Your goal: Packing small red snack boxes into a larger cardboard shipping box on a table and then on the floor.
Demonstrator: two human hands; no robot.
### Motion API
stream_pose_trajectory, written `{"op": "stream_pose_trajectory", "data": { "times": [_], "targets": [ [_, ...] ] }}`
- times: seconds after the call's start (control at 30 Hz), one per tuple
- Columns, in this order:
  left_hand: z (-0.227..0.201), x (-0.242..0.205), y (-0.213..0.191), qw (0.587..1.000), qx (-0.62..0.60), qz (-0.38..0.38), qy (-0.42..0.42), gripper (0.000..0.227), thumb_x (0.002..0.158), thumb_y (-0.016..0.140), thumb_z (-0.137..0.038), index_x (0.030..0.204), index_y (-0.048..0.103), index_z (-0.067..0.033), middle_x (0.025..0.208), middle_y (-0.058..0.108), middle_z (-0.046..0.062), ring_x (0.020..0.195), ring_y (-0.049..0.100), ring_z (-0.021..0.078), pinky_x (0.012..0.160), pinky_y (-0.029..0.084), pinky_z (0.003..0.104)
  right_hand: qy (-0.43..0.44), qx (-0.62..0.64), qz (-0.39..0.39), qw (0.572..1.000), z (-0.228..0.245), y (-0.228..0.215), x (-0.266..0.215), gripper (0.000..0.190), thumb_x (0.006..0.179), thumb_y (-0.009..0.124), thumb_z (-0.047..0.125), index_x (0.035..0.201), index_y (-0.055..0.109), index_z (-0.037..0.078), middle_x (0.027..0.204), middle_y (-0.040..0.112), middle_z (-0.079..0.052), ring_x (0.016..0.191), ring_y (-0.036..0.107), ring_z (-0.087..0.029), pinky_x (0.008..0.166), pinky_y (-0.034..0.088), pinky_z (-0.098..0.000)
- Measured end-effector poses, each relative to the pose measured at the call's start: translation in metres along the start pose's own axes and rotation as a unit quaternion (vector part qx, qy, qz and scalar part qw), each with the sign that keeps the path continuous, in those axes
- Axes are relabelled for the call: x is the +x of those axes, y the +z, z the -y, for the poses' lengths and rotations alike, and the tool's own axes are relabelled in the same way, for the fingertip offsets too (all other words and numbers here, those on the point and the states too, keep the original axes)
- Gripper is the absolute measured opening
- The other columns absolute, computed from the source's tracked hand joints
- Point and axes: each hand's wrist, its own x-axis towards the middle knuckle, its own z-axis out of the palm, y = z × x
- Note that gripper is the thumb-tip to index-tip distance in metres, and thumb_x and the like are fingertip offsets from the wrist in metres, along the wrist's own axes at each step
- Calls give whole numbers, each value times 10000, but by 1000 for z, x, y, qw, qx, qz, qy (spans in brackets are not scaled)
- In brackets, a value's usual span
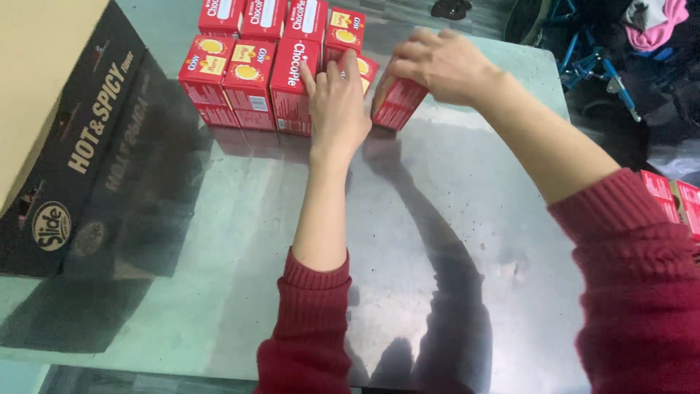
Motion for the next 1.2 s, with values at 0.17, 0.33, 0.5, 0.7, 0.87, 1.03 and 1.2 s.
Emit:
{"op": "stream_pose_trajectory", "data": {
  "times": [0.17,0.33,0.5,0.7,0.87,1.03,1.2],
  "targets": [
    [1,-1,-7,985,-158,73,-3,1041,797,803,24,1690,272,-52,1207,680,176,1092,664,431,1132,414,642,-18,155,-74,985,25,-18,-6,342,1032,735,206,1347,621,137,1336,700,-91,1086,671,-318,767,578,-431],
    [5,1,-18,945,-299,131,-37,1097,890,838,-27,1735,148,-145,1647,562,200,1343,564,461,1011,553,561,-17,250,-82,965,36,-34,-11,565,943,912,330,1343,573,118,1230,646,-119,1055,610,-362,911,533,-473],
    [3,-3,-19,871,-464,154,-48,1167,865,826,61,1745,127,-253,1709,531,182,1522,608,355,1113,624,439,49,262,52,962,46,-47,-6,1568,688,932,795,1800,41,138,1845,93,-263,1699,57,-476,1282,248,-736],
    [-12,4,21,717,-657,104,-209,1004,897,591,102,1751,162,-208,1786,337,283,1644,432,395,955,756,396,132,346,23,929,55,-45,-26,1464,709,959,694,1762,141,90,1508,368,-304,1391,461,-519,962,563,-641],
    [-74,6,-22,624,-608,186,-454,805,906,595,-403,1667,414,-217,1765,450,61,1582,473,313,1241,304,646,215,367,-62,903,78,-26,-62,1390,722,945,421,1754,87,58,1565,303,-354,1451,416,-565,1076,554,-644],
    [-131,-10,-41,583,-676,200,-404,820,992,473,-442,1765,280,-247,1598,640,170,1298,741,348,1025,650,488,266,357,-169,879,111,-21,-110,1380,799,902,420,1794,-12,138,1569,260,-328,1495,342,-531,1159,525,-698],
    [-163,-32,-24,740,-527,262,-326,786,920,526,-576,1665,491,-329,1905,93,43,1718,-76,433,1307,211,630,316,458,-184,810,139,-17,-161,1516,838,942,651,1774,-133,136,1636,138,-259,1614,266,-450,1303,485,-539]
  ]
}}
